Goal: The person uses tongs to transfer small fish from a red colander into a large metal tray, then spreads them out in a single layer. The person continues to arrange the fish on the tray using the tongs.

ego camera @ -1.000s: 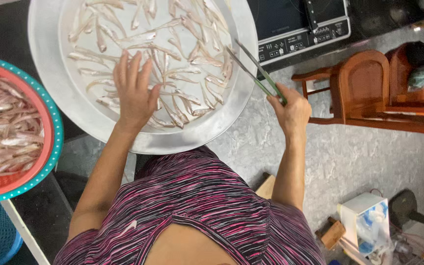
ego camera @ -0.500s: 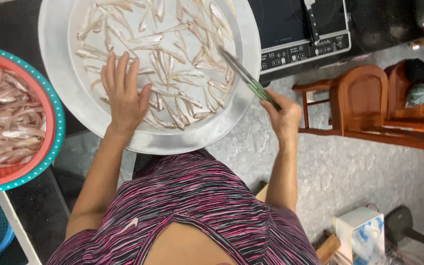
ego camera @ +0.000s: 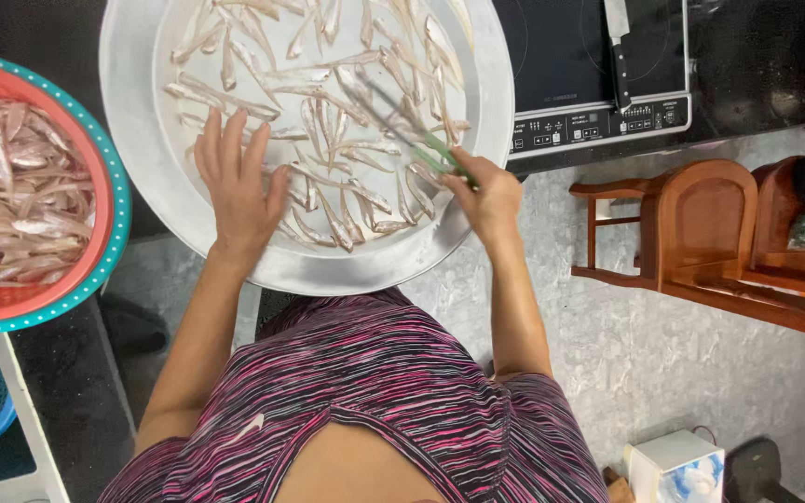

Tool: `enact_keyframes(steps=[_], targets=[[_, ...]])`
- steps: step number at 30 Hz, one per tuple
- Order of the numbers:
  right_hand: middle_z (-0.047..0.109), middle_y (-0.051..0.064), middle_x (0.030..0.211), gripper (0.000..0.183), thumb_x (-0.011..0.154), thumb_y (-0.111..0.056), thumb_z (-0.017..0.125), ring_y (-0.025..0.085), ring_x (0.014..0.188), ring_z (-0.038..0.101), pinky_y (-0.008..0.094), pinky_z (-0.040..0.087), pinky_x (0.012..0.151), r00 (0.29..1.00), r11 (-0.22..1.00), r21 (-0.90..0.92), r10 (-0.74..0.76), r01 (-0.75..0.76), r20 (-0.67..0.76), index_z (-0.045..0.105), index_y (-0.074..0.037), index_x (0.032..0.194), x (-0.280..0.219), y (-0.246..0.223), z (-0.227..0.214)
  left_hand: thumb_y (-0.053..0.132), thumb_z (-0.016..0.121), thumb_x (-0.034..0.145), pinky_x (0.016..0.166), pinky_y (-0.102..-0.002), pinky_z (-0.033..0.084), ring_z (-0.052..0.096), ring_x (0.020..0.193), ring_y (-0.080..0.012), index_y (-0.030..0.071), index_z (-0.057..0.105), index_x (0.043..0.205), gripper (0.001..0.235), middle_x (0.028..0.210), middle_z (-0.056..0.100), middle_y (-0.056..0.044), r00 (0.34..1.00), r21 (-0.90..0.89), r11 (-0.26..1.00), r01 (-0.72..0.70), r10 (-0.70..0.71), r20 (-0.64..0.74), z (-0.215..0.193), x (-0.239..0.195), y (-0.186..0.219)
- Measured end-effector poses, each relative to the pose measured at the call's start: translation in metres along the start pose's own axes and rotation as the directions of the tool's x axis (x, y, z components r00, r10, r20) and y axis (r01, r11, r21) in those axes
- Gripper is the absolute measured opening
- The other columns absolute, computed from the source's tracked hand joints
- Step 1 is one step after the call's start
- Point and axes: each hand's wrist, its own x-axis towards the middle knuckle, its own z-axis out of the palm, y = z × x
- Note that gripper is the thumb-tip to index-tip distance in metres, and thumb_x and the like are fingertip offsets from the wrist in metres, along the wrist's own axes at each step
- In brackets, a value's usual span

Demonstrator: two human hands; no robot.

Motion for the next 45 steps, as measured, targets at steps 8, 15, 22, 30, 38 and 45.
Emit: enact_keyframes(steps=[8,15,22,30,38,45], targets=[[0.074,0.006,0.09,0.037,0.084,-0.018,0.082,0.026,0.073,0.071,0.038,0.053,0.066,0.997,0.98,-0.18,-0.078,0.079,0.013,0.075,-0.012,0.12,0.01,-0.023,-0.004,0.013,0.076,0.102,0.125,-0.065,0.02,0.026,0.156,-0.0455,0.006,0.053,0.149,0.053,0.162,0.038,-0.019,1.0,0.003,1.0,0.001,-0.001,-0.007,0.003,-0.002,0.005],[0.077,0.008,0.095,0.039,0.081,-0.015,0.085,0.024,0.073,0.071,0.035,0.055,0.067,0.999,0.984,-0.177,-0.027,0.02,-0.036,0.077,-0.012,0.118,0.004,-0.007,-0.011,0.016,0.077,0.102,0.125,-0.066,0.02,0.026,0.157,-0.0468,0.006,0.053,0.151,0.055,0.164,0.037,-0.019,1.0,0.003,1.0,-0.008,0.008,0.024,-0.001,-0.001,0.0],[0.078,0.009,0.103,0.041,0.082,-0.017,0.09,0.02,0.075,0.074,0.034,0.058,0.065,0.987,0.922,-0.357,0.119,-0.15,-0.108,0.077,-0.011,0.12,-0.051,0.007,-0.11,0.018,0.075,0.107,0.126,-0.068,0.02,0.026,0.157,-0.0485,0.005,0.053,0.151,0.051,0.166,0.037,-0.02,0.998,-0.019,1.0,0.001,0.0,0.065,-0.007,-0.002,-0.008],[0.078,0.009,0.101,0.037,0.082,-0.021,0.087,0.023,0.081,0.073,0.034,0.056,0.069,0.998,0.922,-0.386,-0.014,-0.012,-0.063,0.078,-0.011,0.116,-0.065,-0.002,-0.088,0.019,0.073,0.107,0.125,-0.067,0.02,0.027,0.156,-0.048,0.004,0.055,0.149,0.049,0.164,0.038,-0.02,0.997,-0.013,1.0,-0.026,0.027,0.075,0.002,0.004,-0.01],[0.078,0.006,0.095,0.034,0.079,-0.021,0.086,0.021,0.072,0.072,0.033,0.055,0.064,0.977,0.901,-0.384,0.211,-0.201,-0.016,0.08,-0.014,0.112,-0.079,-0.018,-0.098,0.017,0.073,0.106,0.125,-0.065,0.022,0.028,0.155,-0.0486,0.002,0.056,0.147,0.047,0.163,0.039,-0.021,0.997,-0.063,0.996,-0.061,0.064,0.045,0.0,0.006,-0.008],[0.077,0.007,0.095,0.035,0.081,-0.02,0.088,0.023,0.074,0.072,0.034,0.054,0.065,1.0,0.927,-0.375,0.013,-0.016,-0.011,0.079,-0.012,0.114,-0.054,-0.022,-0.088,0.019,0.074,0.105,0.124,-0.066,0.02,0.028,0.154,-0.0486,0.002,0.056,0.147,0.048,0.162,0.04,-0.021,0.998,-0.034,0.999,-0.027,0.029,0.054,-0.006,0.006,-0.006]])
